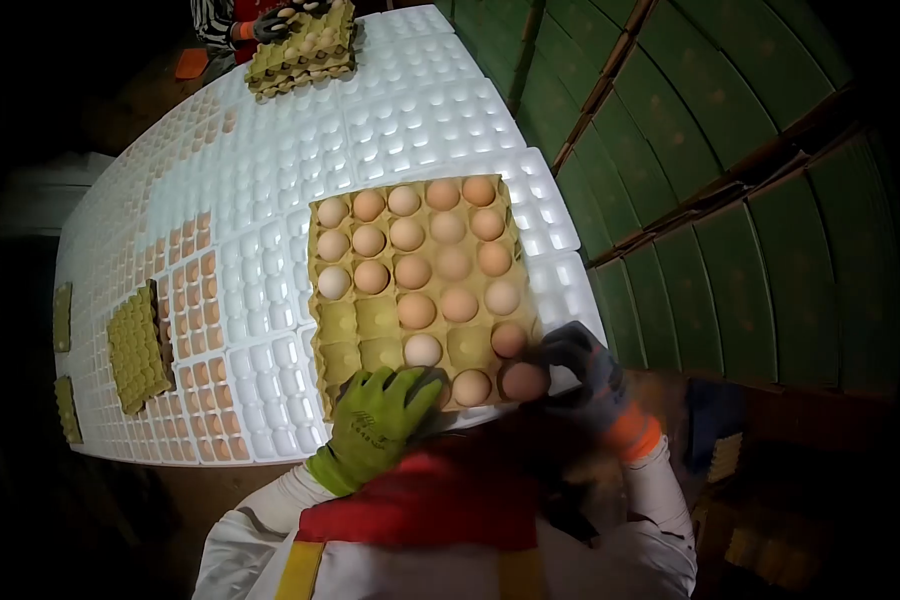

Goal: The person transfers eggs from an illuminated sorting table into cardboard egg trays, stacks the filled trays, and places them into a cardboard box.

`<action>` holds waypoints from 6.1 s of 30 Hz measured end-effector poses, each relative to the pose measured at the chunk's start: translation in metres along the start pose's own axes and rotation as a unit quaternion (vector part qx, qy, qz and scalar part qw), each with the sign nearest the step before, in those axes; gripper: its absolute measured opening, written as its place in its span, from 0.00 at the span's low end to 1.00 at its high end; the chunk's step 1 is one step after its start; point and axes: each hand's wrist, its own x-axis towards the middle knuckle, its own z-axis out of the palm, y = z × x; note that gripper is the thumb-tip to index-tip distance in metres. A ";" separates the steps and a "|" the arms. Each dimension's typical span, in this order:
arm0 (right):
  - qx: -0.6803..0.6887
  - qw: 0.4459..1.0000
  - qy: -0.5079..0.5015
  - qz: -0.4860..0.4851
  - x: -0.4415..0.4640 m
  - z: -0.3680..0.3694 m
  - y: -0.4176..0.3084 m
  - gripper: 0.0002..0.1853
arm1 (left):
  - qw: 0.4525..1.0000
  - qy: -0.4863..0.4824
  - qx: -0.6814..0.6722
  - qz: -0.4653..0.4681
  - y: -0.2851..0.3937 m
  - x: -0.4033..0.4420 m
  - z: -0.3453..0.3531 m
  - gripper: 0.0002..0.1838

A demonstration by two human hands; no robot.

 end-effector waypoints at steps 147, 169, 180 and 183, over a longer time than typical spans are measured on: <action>-0.523 0.841 -0.114 -0.078 0.246 0.091 -0.063 0.19 | 0.984 -0.050 0.108 -0.129 -0.209 0.126 -0.033 0.09; -0.400 0.909 -0.113 0.042 0.551 0.219 0.037 0.23 | 0.919 0.110 0.040 -0.377 -0.444 0.117 0.053 0.16; 0.003 0.996 -0.078 0.047 0.549 0.197 0.107 0.14 | 0.924 0.151 -0.113 -0.334 -0.425 0.089 0.074 0.23; -0.083 0.992 -0.080 -0.058 0.532 0.213 0.108 0.12 | 0.876 0.266 -0.283 -0.285 -0.412 0.106 0.088 0.23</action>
